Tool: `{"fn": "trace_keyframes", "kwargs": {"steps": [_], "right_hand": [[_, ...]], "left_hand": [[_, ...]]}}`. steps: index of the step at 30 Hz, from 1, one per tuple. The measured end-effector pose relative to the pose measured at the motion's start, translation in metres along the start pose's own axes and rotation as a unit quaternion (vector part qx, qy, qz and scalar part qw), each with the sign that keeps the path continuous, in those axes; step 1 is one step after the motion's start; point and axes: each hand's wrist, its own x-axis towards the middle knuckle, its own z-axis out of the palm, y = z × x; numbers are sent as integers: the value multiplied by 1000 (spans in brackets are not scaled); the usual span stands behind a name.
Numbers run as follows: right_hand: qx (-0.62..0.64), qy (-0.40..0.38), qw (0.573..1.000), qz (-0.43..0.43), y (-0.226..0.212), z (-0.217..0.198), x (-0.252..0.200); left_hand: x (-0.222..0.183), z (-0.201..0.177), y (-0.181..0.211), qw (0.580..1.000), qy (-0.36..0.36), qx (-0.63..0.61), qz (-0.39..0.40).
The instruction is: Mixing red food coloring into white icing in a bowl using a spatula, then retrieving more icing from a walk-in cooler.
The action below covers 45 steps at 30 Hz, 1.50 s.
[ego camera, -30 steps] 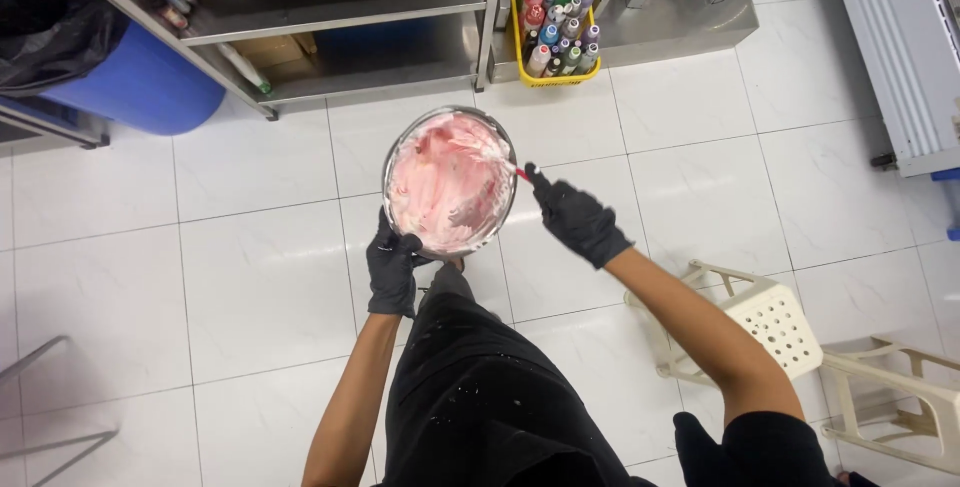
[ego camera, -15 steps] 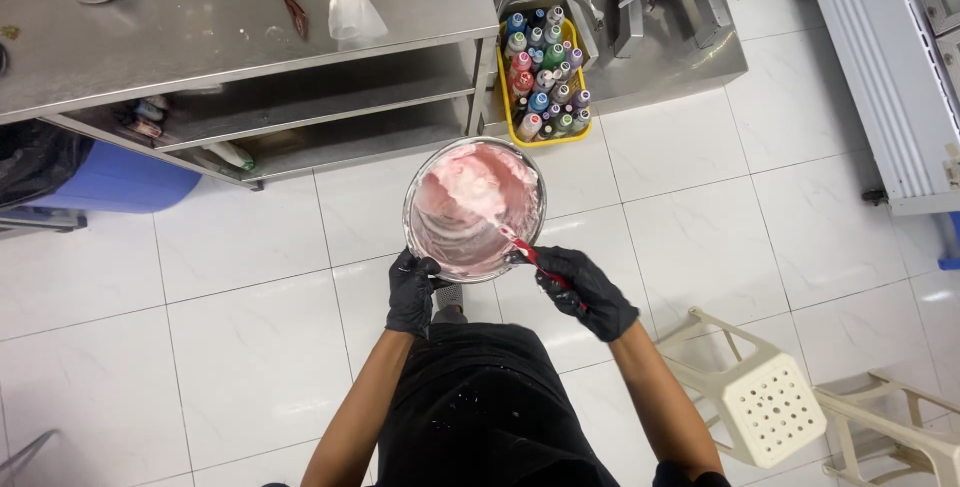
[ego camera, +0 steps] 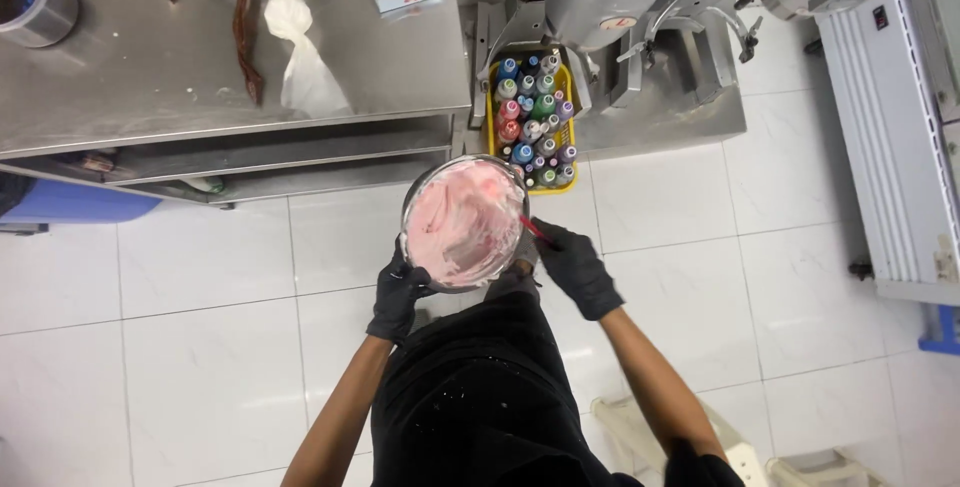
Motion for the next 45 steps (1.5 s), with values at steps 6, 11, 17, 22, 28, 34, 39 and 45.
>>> {"fn": "trace_keyframes", "kwargs": {"steps": [6, 11, 17, 22, 28, 34, 39, 45], "right_hand": [[-138, -23, 900, -413, 15, -76, 34], [-192, -79, 948, -240, 19, -129, 124], [-286, -185, 855, -391, -33, -160, 102], [-524, -19, 711, -469, 32, -167, 244], [-27, -158, 967, -198, 61, -100, 131], [250, -197, 881, -350, -18, -119, 86], [419, -316, 815, 248, -35, -143, 96], [-73, -33, 941, -330, 3, -75, 67]], "left_hand": [[34, 126, 42, 993, 81, -70, 39], [53, 162, -20, 991, 132, -29, 28], [70, 178, -21, 982, 173, -80, 14], [66, 177, -33, 971, 233, -59, 24], [68, 180, -52, 927, 286, -74, 230], [42, 180, -81, 951, 266, -125, 96], [10, 167, -64, 941, 267, -191, 76], [6, 123, -79, 946, 279, -100, 134]]}}
